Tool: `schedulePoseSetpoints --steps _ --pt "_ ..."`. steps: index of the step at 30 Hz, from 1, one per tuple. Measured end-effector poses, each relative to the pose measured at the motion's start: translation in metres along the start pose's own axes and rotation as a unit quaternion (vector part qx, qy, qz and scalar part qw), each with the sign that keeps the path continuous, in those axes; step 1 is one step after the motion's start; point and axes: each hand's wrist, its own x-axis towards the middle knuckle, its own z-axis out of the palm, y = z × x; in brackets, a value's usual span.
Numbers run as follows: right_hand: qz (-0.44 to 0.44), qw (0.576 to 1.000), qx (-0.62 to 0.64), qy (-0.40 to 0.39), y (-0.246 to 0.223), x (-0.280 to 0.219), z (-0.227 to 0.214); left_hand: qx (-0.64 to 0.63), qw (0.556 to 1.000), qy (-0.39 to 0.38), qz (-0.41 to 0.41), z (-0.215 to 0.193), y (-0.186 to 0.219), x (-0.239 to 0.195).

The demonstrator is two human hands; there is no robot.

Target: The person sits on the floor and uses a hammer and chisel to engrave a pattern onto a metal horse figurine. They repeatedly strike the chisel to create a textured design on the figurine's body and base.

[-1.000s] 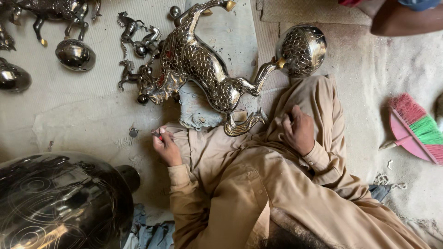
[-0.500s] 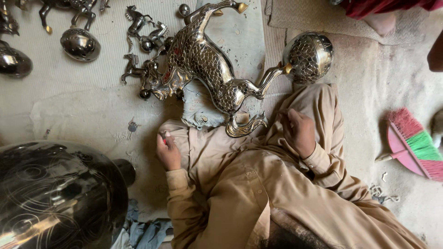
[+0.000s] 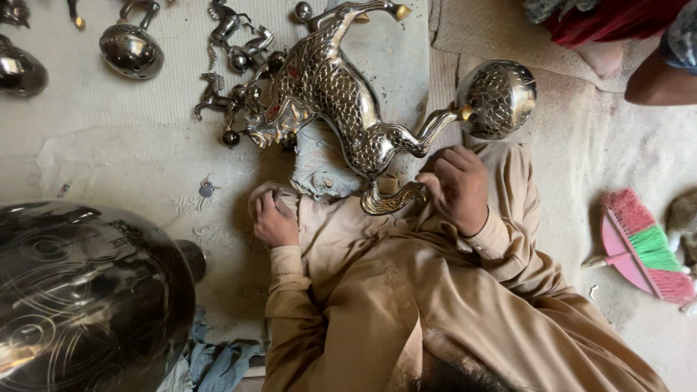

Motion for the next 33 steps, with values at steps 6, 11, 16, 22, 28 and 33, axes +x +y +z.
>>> schedulePoseSetpoints --steps 6,11,16,22,28,33 --pt "-0.091 0.995 -0.007 0.027 -0.034 0.028 0.007 -0.017 1.000 -0.019 -0.014 0.003 -0.008 0.000" --pt "-0.083 0.991 -0.098 -0.046 -0.033 0.039 0.011 -0.028 0.999 -0.015 -0.013 0.002 -0.008 0.001" --pt "-0.117 0.976 -0.117 -0.141 -0.007 0.049 0.009 -0.031 0.999 -0.011 -0.009 0.004 -0.005 0.004" --pt "-0.049 0.942 -0.214 -0.254 0.003 0.068 0.044 -0.022 1.000 -0.011 -0.013 0.007 -0.001 0.005" --pt "-0.048 0.965 -0.191 -0.172 0.004 0.069 0.056 -0.013 0.999 -0.030 -0.027 0.015 -0.005 0.005" --pt "-0.067 0.978 -0.157 -0.122 0.005 0.070 0.052 0.000 0.999 -0.041 -0.032 0.021 -0.006 0.006"
